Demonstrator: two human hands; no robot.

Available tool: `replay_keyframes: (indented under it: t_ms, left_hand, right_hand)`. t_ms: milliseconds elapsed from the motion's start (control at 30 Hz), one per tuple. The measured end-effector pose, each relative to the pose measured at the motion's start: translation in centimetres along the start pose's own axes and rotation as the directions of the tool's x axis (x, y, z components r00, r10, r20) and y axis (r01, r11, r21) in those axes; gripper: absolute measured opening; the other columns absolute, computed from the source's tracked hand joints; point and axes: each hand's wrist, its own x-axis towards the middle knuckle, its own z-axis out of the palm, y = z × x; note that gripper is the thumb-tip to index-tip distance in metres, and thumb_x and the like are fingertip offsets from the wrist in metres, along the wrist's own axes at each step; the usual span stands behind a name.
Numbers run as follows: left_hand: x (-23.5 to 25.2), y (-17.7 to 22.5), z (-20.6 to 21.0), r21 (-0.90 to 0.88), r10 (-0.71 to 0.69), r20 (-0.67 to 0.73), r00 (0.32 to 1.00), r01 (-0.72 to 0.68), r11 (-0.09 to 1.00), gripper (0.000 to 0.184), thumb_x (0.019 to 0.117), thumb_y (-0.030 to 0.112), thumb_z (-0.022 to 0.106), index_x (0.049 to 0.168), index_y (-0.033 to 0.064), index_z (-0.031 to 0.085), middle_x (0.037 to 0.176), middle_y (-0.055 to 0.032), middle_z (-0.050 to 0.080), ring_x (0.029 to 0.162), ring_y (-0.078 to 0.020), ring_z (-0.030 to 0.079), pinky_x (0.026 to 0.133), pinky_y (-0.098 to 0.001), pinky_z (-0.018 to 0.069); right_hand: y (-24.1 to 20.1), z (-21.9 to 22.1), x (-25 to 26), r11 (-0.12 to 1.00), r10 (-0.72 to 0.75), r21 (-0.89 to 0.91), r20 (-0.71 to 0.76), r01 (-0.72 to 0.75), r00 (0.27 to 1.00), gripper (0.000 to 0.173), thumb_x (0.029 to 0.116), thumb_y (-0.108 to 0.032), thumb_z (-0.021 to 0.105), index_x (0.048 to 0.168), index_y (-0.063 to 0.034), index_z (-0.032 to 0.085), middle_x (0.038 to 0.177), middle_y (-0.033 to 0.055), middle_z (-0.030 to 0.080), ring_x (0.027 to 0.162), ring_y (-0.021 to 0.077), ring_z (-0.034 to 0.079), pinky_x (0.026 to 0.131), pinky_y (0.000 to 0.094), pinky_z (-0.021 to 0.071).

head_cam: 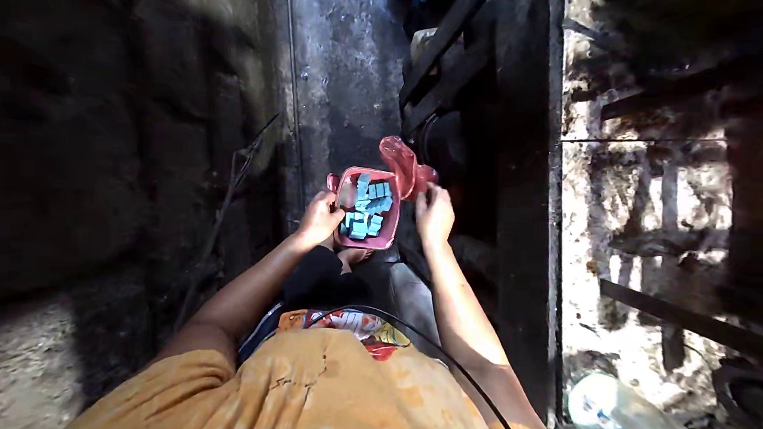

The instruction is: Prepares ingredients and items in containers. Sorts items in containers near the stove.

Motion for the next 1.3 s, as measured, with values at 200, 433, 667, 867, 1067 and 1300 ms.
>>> replay_keyframes:
  t_ms: [200,433,667,867,1067,1300]
  left_hand:
    - [-0.3,1.0,0.5,0.121,0.057,0.061,0.996,-0.064,0.991,0.023,0.0939,0.015,0.067,0.112,0.0010,0.068,0.120,-0.0186,0.064,0.110,-0.0334,0.065,0.093,-0.0572,0.0536]
    - [-1.5,1.4,2.0,0.171,0.102,0.140,0.985,-0.126,0.977,0.020,0.0934,0.015,0.069,0.109,0.0017,0.069,0.120,-0.0183,0.065,0.104,-0.0351,0.066,0.088,-0.0604,0.0548]
    - [-0.7,1.6,3.4,0.164,0.078,0.226,0.971,-0.117,0.979,0.022,0.0940,0.015,0.066,0.109,-0.0004,0.068,0.119,-0.0188,0.064,0.108,-0.0338,0.065,0.091,-0.0582,0.0531]
    - [0.2,1.4,4.8,0.188,0.113,0.272,0.956,-0.168,0.968,0.020,0.0944,0.016,0.065,0.105,-0.0018,0.067,0.119,-0.0217,0.063,0.110,-0.0371,0.064,0.092,-0.0592,0.0524]
    - [1.0,0.8,4.7,0.211,0.043,0.282,0.958,-0.105,0.972,0.021,0.0952,0.017,0.065,0.105,-0.0018,0.066,0.122,-0.0238,0.062,0.111,-0.0406,0.063,0.092,-0.0628,0.0516]
    - [1.1,0.2,4.0,0.184,0.029,0.276,0.961,-0.083,0.980,0.020,0.0963,0.016,0.065,0.106,-0.0009,0.066,0.129,-0.0218,0.060,0.108,-0.0379,0.065,0.090,-0.0612,0.0532]
  right_hand:
    - [-1.4,5.2,-2.8,0.848,-0.441,-0.167,0.304,0.503,0.844,0.058,0.0905,-0.003,0.068,0.147,-0.0104,0.056,0.160,0.0209,0.040,0.152,0.0387,0.033,0.124,0.0550,0.0304]
    - [0.4,6.4,-4.3,0.829,-0.301,-0.348,0.382,0.438,0.874,0.062,0.0885,-0.006,0.072,0.146,0.0031,0.050,0.146,0.0300,0.051,0.139,0.0453,0.046,0.116,0.0582,0.0383]
    - [2.4,6.7,-5.6,0.890,-0.292,-0.202,0.433,0.408,0.853,0.058,0.0854,0.000,0.074,0.140,-0.0123,0.059,0.150,0.0240,0.047,0.122,0.0449,0.059,0.099,0.0574,0.0536]
    - [4.7,3.6,-7.0,0.957,-0.235,0.226,0.241,0.181,0.942,0.045,0.0871,-0.014,0.075,0.131,-0.0105,0.067,0.146,0.0149,0.054,0.130,0.0315,0.057,0.104,0.0511,0.0532]
    - [11.5,0.3,-8.3,-0.150,0.631,0.975,0.222,-0.164,0.743,0.033,0.1022,-0.016,0.048,0.133,-0.0061,0.050,0.119,0.0164,0.061,0.100,0.0279,0.067,0.084,0.0456,0.0597]
    - [13.0,-0.9,-10.6,0.391,0.769,0.762,0.039,-0.517,0.639,0.048,0.1124,-0.012,0.035,0.157,0.0046,0.030,0.162,0.0165,0.037,0.150,0.0178,0.037,0.122,0.0264,0.0302]
